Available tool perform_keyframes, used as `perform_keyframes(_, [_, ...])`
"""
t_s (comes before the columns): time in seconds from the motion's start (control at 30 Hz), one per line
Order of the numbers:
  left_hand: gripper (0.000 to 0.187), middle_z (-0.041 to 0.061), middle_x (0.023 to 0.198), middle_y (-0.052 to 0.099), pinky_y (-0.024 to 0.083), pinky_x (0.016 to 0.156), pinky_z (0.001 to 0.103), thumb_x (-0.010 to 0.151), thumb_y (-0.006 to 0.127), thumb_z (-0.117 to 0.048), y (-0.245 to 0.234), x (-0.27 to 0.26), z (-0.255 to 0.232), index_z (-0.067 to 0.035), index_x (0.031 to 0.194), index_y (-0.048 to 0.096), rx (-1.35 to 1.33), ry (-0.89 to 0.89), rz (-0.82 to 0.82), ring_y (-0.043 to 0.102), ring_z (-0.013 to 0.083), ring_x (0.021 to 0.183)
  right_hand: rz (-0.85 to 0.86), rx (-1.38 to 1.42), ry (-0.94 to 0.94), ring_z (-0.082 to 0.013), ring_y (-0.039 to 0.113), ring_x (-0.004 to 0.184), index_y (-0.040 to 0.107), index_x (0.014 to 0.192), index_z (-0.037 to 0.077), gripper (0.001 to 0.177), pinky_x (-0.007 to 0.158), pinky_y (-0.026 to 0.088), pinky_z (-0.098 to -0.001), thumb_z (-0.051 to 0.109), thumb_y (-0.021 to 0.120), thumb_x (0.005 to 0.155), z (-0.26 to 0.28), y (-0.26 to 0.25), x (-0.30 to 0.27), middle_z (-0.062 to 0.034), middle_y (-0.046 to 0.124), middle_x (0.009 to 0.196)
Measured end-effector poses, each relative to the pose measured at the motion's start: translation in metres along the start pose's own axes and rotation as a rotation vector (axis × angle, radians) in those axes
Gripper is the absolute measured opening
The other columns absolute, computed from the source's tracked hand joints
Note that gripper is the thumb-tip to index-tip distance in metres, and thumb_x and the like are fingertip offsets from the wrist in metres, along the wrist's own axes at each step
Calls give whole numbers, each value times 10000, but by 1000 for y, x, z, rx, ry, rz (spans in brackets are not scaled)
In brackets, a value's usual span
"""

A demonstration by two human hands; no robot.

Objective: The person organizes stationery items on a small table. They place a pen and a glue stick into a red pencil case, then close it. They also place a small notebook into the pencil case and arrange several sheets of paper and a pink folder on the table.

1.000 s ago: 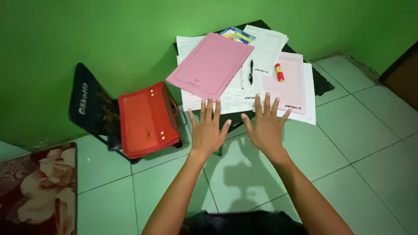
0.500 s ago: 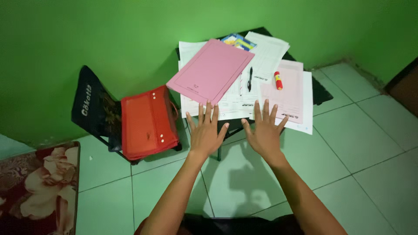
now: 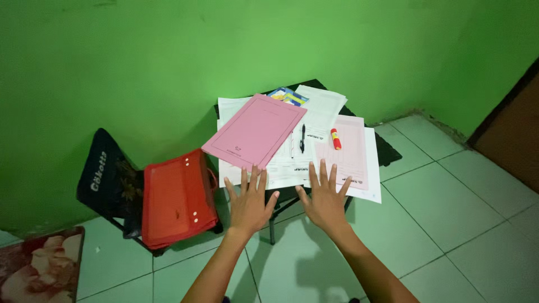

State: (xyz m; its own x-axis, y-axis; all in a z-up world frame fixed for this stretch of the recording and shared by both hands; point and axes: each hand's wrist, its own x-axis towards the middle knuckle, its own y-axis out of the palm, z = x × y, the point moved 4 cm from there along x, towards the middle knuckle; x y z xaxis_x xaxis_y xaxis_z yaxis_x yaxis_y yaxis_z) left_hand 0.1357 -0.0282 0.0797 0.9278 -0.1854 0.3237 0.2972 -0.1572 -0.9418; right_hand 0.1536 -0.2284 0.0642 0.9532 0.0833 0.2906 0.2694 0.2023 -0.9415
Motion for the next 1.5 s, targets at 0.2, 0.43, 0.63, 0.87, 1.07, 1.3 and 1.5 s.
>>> perform_keyframes(0.2, [697,159,1644,231,-32,1106,777,1008,376,-536,4,37,7,-98,1547,329,-104,-28,-35,116,396,1525,-114,14,-42,-446,64,1544,282,1596,126,715,1131,-32,-756,550,347,1024,-8,12,37,-189,228,1647])
perform_keyframes(0.43, [749,187,1638,218,-52,1114,772,1011,357,-570,13,52,3,-55,1554,310,-133,-52,31,93,394,1528,-101,14,-42,-484,61,1516,281,1584,102,689,1101,-44,-757,536,318,1050,-17,19,44,-246,220,1634])
perform_keyframes(0.63, [743,172,1656,203,-34,1119,772,1009,322,-582,8,44,6,-79,1556,313,-117,-74,67,85,387,1539,-73,43,-23,-477,60,1528,274,1591,95,714,1116,-41,-760,544,309,1036,-17,9,32,-226,199,1647])
perform_keyframes(0.87, [728,179,1651,214,-13,1114,778,1007,357,-558,19,69,17,-72,1548,336,-152,-61,74,99,403,1529,-16,40,-20,-468,25,1524,261,1593,106,730,1104,-64,-756,561,322,1025,-10,15,58,-232,181,1647])
perform_keyframes(1.07, [716,178,1658,227,-17,1115,787,1015,379,-539,20,101,22,-63,1549,346,-165,-34,65,96,412,1542,46,113,30,-441,-21,1538,253,1590,109,736,1117,-89,-751,570,315,1020,-10,13,87,-210,139,1664])
perform_keyframes(1.3, [751,161,1654,204,-18,1129,762,1007,315,-576,3,93,3,-78,1569,294,-147,-42,124,59,378,1549,57,49,80,-449,-13,1538,246,1591,128,741,1111,-62,-757,576,328,1006,-21,-5,70,-204,113,1668])
perform_keyframes(1.5, [762,178,1664,204,23,1143,742,1012,324,-589,10,63,-10,-69,1569,290,-152,-41,152,87,382,1549,65,80,77,-461,49,1534,259,1604,138,738,1145,-52,-750,586,326,1022,-31,0,37,-219,157,1662])
